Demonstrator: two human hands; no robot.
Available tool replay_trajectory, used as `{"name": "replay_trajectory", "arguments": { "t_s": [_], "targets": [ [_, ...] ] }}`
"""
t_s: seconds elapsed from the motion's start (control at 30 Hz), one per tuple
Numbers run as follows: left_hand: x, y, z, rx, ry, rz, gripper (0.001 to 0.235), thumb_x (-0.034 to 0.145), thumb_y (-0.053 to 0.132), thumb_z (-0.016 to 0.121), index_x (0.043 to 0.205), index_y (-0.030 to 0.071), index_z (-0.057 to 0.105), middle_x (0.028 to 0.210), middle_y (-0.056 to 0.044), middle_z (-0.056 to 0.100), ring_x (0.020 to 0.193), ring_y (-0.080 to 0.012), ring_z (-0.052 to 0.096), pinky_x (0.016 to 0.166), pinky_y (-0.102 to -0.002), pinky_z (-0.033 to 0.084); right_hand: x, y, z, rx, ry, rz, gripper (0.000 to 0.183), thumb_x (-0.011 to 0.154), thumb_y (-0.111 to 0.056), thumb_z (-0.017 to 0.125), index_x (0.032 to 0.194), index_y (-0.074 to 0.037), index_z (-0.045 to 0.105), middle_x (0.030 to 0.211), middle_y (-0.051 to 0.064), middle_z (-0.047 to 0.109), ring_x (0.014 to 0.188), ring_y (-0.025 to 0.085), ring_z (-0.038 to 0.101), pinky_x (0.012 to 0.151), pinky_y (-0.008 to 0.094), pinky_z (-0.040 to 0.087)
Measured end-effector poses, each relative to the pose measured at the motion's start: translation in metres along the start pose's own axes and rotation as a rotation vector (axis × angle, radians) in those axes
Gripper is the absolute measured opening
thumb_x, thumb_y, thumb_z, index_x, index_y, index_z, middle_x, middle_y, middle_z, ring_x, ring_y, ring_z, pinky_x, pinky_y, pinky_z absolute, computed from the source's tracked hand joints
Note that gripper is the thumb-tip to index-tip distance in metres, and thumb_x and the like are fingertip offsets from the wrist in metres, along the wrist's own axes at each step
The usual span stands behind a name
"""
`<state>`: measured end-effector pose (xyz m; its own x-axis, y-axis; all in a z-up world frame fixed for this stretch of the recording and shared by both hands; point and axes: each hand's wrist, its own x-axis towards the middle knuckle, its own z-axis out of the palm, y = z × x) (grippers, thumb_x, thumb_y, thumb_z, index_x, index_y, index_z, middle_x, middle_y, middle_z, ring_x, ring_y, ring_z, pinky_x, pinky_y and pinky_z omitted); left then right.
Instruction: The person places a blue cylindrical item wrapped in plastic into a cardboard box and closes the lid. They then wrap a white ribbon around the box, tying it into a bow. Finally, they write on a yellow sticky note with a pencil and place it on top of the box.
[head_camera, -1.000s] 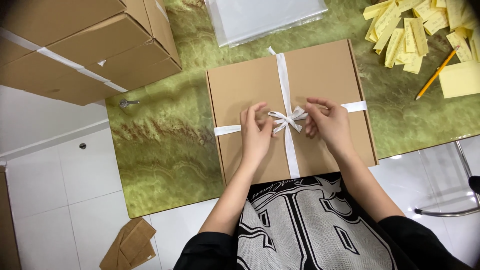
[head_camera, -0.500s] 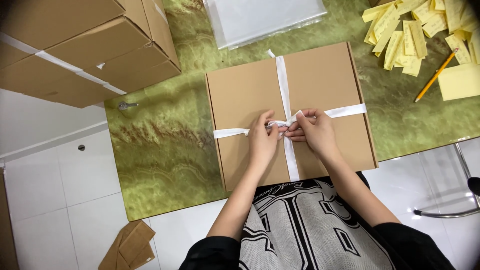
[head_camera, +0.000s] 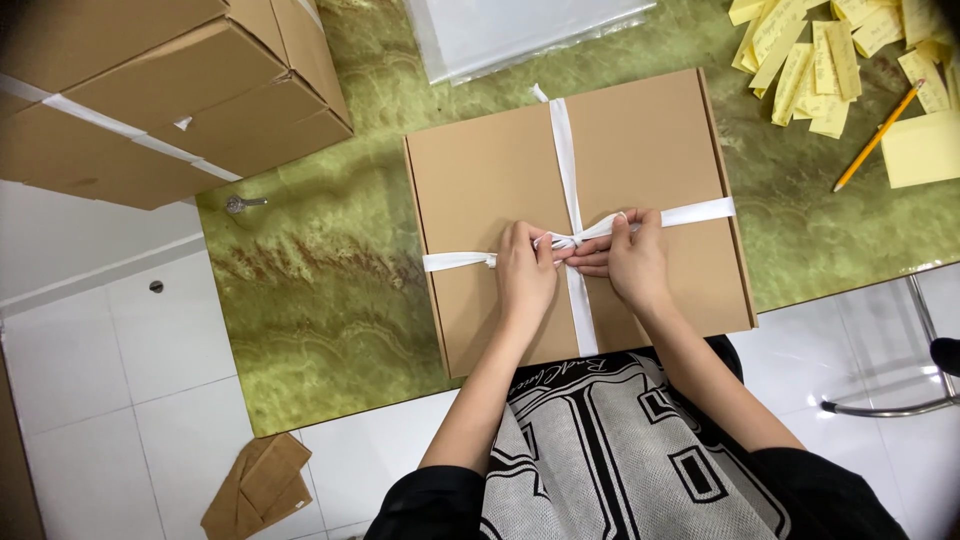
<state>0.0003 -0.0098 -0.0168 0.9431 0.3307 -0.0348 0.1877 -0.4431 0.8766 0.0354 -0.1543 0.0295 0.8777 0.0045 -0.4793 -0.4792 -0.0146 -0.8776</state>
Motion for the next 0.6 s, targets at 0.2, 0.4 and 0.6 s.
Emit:
{"name": "replay_trajectory", "arguments": {
  "t_s": [0.2,0.4,0.6],
  "targets": [
    [0.002,-0.008,0.011,0.041,0.037,-0.002,0.008,0.099,0.008,0.064,0.096,0.005,0.058,0.095,-0.017,0.058,0.097,-0.0441,0.067,0.083,-0.051,0.055,-0.001,0.0,0.002,0.003,0.038,-0.003,0.018,0.117,-0.018,0.021,0.129,-0.004,0.021,0.082,0.035,0.072,0.071,0.045,0.077,0.068,0.049,0.07],
    [0.01,-0.018,0.016,0.003,0.054,-0.003,0.012,0.099,0.01,0.068,0.094,0.004,0.059,0.094,-0.019,0.059,0.095,-0.0452,0.068,0.081,-0.05,0.055,0.004,0.006,-0.001,0.024,0.057,-0.029,0.021,0.117,-0.019,0.026,0.132,-0.005,0.023,0.08,0.032,0.072,0.066,0.043,0.077,0.062,0.047,0.07],
    [0.005,0.026,-0.009,-0.664,-0.093,-0.258,0.016,0.111,0.003,0.044,0.12,-0.007,0.053,0.116,-0.02,0.051,0.068,-0.0416,0.077,0.059,-0.031,0.071,0.01,0.012,-0.021,0.079,0.054,-0.035,0.028,0.116,-0.02,0.044,0.137,-0.006,0.031,0.07,0.024,0.068,0.055,0.036,0.074,0.051,0.041,0.069]
  ]
}}
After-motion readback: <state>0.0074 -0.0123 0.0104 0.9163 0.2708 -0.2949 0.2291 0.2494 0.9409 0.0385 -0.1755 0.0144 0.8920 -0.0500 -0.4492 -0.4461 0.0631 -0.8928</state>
